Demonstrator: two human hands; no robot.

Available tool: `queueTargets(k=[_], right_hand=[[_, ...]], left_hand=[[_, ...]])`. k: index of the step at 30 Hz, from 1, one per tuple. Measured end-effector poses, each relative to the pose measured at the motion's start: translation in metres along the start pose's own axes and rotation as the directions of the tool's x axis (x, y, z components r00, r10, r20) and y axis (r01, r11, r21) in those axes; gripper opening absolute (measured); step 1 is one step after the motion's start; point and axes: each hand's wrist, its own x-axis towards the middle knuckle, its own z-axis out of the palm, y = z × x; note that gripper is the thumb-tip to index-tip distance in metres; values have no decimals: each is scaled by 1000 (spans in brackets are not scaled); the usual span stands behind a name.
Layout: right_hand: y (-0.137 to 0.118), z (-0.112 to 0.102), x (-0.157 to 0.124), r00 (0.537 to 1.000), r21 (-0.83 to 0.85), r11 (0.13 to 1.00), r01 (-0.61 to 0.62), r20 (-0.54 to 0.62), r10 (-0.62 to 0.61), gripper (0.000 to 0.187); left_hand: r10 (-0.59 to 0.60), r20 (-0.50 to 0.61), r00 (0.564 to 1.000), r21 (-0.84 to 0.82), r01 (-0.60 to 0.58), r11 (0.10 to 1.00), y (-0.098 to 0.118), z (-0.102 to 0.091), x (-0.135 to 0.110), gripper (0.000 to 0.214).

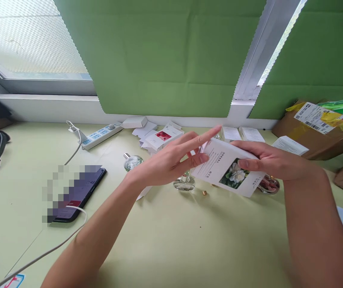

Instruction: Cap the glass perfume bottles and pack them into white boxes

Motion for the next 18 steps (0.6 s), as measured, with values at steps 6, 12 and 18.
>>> queueTargets(k=[6, 12, 18], right_hand=[[-9, 7, -2, 998, 34, 999, -14, -54, 16, 50], [-11, 10, -2, 996, 51, 999, -14, -83, 19, 49], [-8, 6, -8, 995, -15, 997, -79, -64, 78, 53]], left_hand=[[-106, -93, 990, -147, 92, 985, 20, 20, 2, 79], [-156, -101, 983, -235, 128, 964, 31, 30, 4, 77], [-113, -143, 983, -149, 91, 985, 30, 27, 3, 77]])
